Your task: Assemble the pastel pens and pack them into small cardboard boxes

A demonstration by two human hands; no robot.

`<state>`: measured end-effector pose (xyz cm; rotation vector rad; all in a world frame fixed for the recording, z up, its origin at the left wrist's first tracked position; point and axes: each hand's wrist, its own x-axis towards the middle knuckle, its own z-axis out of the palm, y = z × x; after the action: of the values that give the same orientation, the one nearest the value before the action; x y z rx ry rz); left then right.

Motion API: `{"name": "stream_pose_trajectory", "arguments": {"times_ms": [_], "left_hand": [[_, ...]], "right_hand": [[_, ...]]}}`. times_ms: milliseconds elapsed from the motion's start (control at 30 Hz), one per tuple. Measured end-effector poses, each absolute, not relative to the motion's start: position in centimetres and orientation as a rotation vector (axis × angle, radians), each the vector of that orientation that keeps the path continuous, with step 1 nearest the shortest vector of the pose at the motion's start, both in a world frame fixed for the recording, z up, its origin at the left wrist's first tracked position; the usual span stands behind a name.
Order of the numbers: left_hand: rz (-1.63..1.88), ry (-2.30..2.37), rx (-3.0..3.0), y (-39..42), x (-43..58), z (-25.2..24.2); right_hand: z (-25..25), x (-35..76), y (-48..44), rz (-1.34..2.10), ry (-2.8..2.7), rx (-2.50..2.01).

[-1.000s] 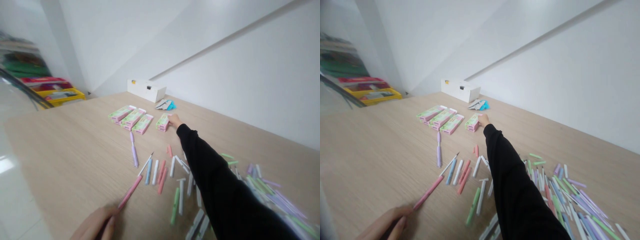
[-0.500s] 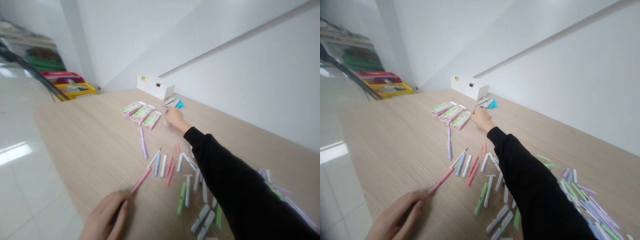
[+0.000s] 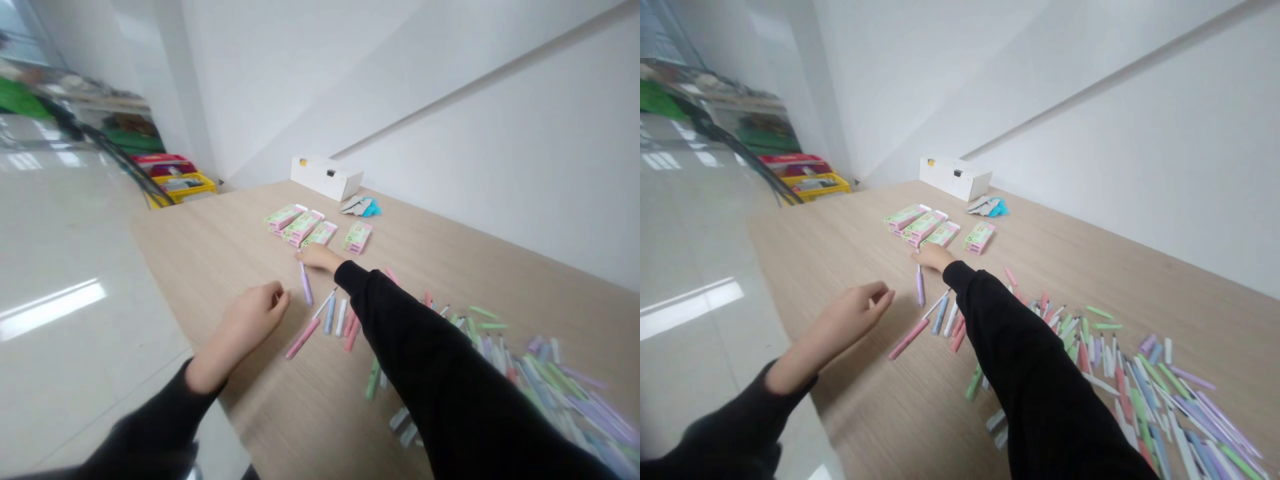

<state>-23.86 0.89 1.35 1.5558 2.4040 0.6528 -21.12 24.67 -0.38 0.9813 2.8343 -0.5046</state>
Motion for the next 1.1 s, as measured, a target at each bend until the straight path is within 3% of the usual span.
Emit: {"name": "stream_pose_trajectory", "arguments": {"times_ms": [67, 167, 500, 733, 933, 1100], "left_hand": [[0.388, 2.426, 1.562, 4.3, -24.4, 1.6], [0.344, 2.434, 1.535, 8.3, -24.7, 0.5], [0.466, 2.480, 1.499, 9.8, -25.2, -2.2], [0.802, 2.338, 1.635, 8.0, -23.1, -0.8], [1.373, 1.593, 1.582, 4.3, -17.5, 2.3], [1.350, 1.124, 1.611, 1.8, -12.9, 4.0]], "right_hand": [[-0.4, -21.2, 24.7, -0.535, 2.823, 0.997], [-0.3, -21.3, 24.7, -0.585, 2.797, 1.033], [-0.1, -20.1, 23.5, -0.969, 2.720, 1.093], [5.5, -15.0, 20.0, -1.349, 2.937, 1.080], [10.9, -5.6, 15.6, -1.872, 3.030, 0.814], [12.2, 2.6, 11.4, -2.091, 3.034, 0.837]]}}
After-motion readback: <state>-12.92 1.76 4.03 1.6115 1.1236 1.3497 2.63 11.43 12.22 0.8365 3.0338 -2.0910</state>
